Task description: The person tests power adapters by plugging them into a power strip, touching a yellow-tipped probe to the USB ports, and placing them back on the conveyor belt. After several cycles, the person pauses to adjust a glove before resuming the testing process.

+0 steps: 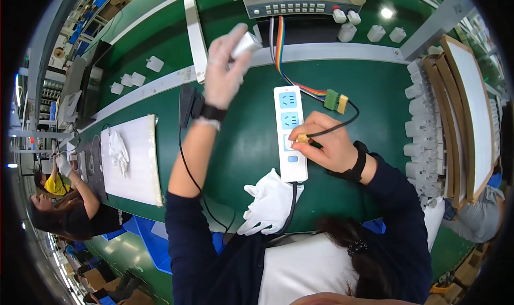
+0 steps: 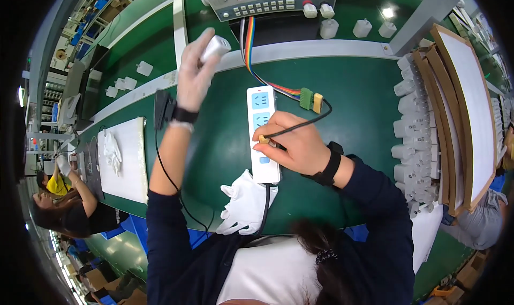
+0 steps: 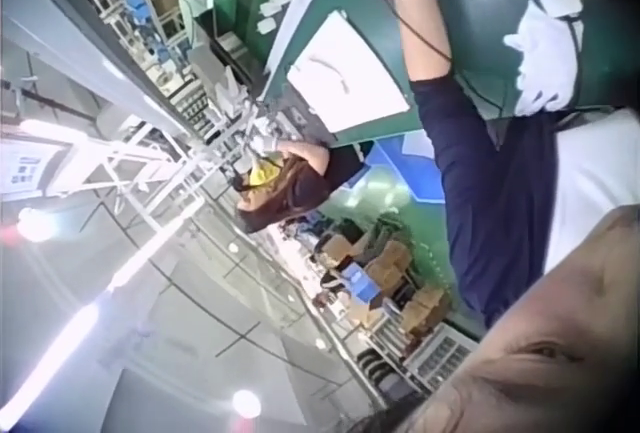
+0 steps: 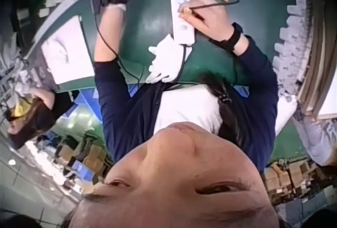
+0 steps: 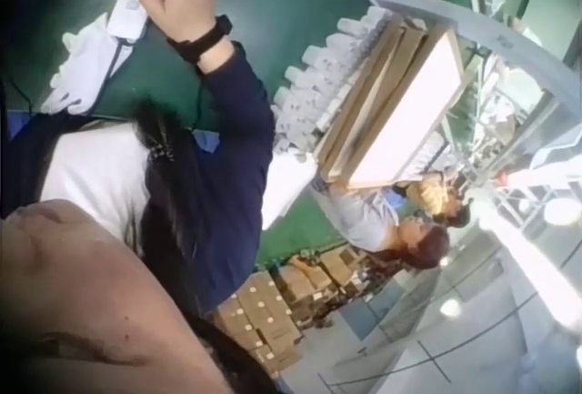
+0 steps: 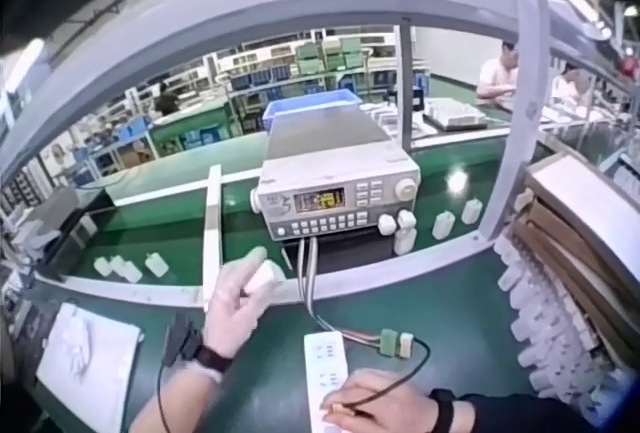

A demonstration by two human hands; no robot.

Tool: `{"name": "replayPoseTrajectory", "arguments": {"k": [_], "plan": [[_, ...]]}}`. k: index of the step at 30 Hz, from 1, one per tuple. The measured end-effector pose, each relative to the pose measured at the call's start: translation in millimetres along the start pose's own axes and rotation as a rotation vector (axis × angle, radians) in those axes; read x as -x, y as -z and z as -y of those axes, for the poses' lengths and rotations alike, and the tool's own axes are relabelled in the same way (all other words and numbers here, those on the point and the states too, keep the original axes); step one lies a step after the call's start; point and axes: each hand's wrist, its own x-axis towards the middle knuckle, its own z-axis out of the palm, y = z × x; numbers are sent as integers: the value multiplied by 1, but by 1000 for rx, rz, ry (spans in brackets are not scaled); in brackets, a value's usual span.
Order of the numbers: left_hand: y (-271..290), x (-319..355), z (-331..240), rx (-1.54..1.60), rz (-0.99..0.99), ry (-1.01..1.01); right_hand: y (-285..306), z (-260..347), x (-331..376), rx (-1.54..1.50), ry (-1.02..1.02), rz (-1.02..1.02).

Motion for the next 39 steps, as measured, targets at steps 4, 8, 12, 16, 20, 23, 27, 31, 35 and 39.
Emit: {"name": "replayPoseTrajectory", "arguments": {"k": [4, 8, 12, 16, 20, 23, 27, 31, 35, 39], "plan": [[42, -56, 50, -654, 135, -95, -4, 0, -3, 1, 19, 52], [36, -72, 64, -964, 412, -56, 0, -5, 0, -9, 0, 77], [71, -100, 70, -928, 399, -84, -1, -11, -1, -89, -39, 88], [251, -83, 185, -1674, 57, 309, -8, 1, -12, -209, 29, 169], [181, -84, 126, -1818, 588, 263, 1, -15, -1, -209, -57, 85], [194, -72, 119, -1580, 384, 181, -2, -13, -7, -255, -22, 115], [126, -45, 75, -376, 231, 178, -4, -15, -5, -247, -14, 99], [18, 11, -6, 400, 398, 271, -4, -20, -2, -249, -20, 90], [-33, 44, -8, 636, 439, 312, -6, -14, -1, -259, -10, 77], [-33, 41, -5, 173, 592, 63, -7, -16, -2, -259, 1, 67]]}}
